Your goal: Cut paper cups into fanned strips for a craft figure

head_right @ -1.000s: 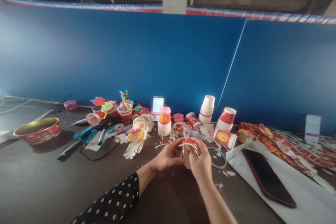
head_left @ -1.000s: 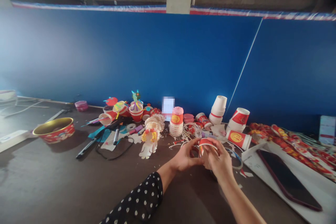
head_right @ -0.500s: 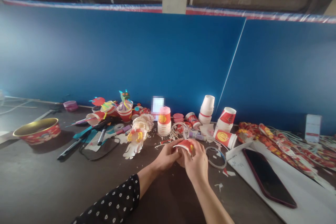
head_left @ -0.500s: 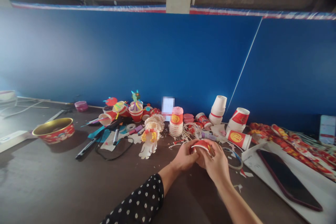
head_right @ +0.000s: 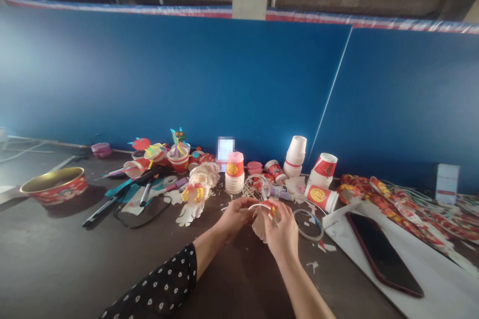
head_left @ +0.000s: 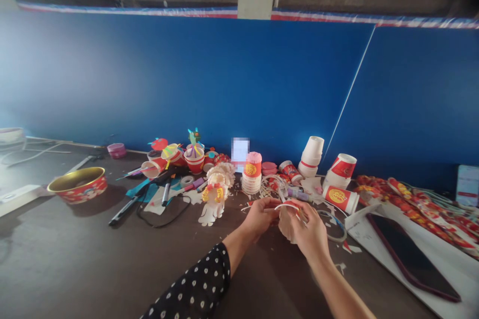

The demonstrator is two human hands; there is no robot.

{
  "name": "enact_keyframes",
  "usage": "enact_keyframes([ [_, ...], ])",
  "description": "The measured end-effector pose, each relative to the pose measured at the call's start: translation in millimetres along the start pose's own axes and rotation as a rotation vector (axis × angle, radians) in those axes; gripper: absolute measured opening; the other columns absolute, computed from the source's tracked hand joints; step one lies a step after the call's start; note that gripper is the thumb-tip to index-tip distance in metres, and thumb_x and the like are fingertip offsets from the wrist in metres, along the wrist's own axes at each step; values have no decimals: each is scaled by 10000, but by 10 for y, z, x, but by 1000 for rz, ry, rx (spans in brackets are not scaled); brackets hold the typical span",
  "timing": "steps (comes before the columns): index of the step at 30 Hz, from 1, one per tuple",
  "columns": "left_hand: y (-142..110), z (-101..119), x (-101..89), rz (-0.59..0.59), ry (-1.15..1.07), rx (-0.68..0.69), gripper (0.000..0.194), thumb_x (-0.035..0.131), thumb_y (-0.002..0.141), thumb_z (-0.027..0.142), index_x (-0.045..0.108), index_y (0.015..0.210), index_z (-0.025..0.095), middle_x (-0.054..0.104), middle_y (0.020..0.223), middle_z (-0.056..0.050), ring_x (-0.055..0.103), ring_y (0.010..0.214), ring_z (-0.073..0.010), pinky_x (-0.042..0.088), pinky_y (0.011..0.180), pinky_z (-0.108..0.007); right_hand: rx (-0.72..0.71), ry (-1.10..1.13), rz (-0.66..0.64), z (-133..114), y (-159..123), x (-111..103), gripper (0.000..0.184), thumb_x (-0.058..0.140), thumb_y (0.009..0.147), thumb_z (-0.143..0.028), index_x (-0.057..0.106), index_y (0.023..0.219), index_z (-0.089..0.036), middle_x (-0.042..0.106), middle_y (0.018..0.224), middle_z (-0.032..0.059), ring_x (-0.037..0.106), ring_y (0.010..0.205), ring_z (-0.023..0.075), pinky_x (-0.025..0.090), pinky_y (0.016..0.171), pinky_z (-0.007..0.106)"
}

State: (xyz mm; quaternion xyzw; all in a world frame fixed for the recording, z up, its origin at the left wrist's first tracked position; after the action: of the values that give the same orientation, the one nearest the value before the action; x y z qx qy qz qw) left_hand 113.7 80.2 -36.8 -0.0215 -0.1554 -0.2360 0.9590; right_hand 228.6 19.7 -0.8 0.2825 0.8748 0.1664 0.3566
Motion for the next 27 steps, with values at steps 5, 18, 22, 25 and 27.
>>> enact_keyframes([
  [5,8,44,88,-136,174,149,403,663,573,186,580,961,114,622,808,-48,553,645,-111,428,598,-225,-62,-68,36,-83,-18,-30,294,491,748,-370,601,960,-198,616,973,88,569,881,236,436,768,354],
  [18,-358,483,211,45,927,705,648,571,612,191,419,1241,159,548,1144,-119,509,1022,-266,389,893,-362,-140,-188,158,-172,-56,-143,340,510,683,-248,575,1010,-181,568,1013,113,533,919,257,446,768,379],
  [22,-192,335,43,131,763,499,421,504,633,123,582,1043,178,640,932,-63,578,839,-204,442,765,-304,-204,-122,129,-254,-79,-106,335,501,695,-226,567,1022,-194,557,1054,106,527,956,244,448,792,373],
  [25,-44,206,-70,97,567,323,187,540,642,147,662,782,137,655,745,-42,573,712,-179,444,668,-279,-254,-70,98,-298,-92,-72,322,509,727,-274,560,1035,-195,550,1076,109,524,978,240,442,814,373],
  [27,11,174,-117,65,461,253,155,601,636,209,663,740,113,649,706,-50,563,669,-169,435,637,-272,-246,-49,76,-273,-86,-50,320,512,737,-294,560,1038,-194,560,1065,108,534,965,237,435,825,376],
])
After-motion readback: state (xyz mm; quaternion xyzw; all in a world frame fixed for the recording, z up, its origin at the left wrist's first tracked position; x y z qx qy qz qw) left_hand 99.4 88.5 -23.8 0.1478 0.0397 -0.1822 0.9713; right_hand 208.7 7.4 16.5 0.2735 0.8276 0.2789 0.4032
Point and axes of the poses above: each hand's wrist, its own y-axis towards the middle knuckle, its own x-axis out of the palm, z = x × y, the point moved 8 cm from there along y, towards the middle knuckle
